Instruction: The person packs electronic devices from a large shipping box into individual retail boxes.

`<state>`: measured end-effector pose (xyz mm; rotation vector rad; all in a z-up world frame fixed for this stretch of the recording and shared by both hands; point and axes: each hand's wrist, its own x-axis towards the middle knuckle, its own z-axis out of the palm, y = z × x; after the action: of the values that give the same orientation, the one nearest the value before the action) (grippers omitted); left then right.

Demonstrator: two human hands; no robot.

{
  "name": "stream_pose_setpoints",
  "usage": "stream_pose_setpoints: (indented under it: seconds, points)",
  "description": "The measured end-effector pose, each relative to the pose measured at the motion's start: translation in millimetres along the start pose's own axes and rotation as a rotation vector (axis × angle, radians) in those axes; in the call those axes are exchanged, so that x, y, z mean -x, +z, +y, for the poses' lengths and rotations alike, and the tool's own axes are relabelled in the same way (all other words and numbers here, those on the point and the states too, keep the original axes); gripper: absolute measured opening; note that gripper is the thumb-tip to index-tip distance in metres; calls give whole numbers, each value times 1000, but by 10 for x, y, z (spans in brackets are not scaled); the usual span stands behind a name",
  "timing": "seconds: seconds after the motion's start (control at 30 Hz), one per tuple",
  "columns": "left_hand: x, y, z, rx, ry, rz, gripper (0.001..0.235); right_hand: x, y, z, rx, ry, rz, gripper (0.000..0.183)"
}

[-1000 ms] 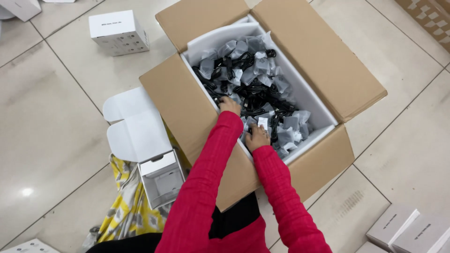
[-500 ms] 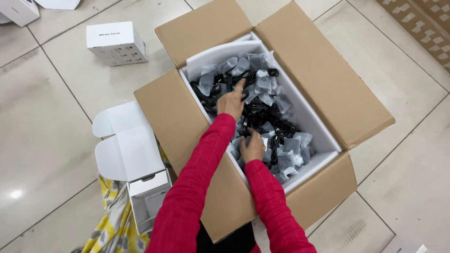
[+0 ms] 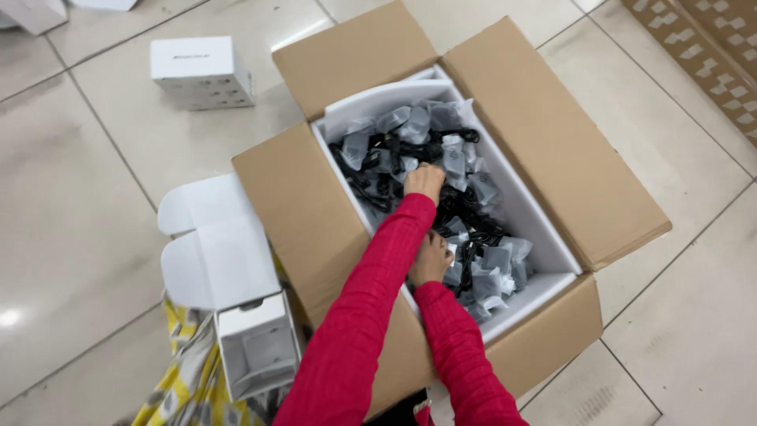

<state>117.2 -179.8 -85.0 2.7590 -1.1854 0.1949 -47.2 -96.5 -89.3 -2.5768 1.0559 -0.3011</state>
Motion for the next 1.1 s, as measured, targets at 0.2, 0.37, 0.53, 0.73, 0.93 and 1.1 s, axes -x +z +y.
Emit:
stream_pose_setpoints:
  seconds: [0.2,0.37,0.53,0.73,0.93,1.1]
  points:
    - [1903,-2282,-665,836,-243,232,56,218,-615,-253,-774,-44,291,40]
    - [3459,-2731,-1256,946,-358,300,46,1424,-1433,-1548,-1704,-75,-391,53]
    - [4310,-2647,-2355,1268,-202,90,38,2189,-521,-1933,-1451,217,-383,34]
    - [4192,-1997,-3269,450,-280,-155,30,2451,-11,-2067,-1143,208,-428,28]
    - [4225,-1697,-3200,174,-77,-494,36,2408,1004,-1536,-1024,-76,-309,30]
    - [4553,-1538,-3145,290,-145,-287,53,2519,131,-2198,-875,357,-477,34]
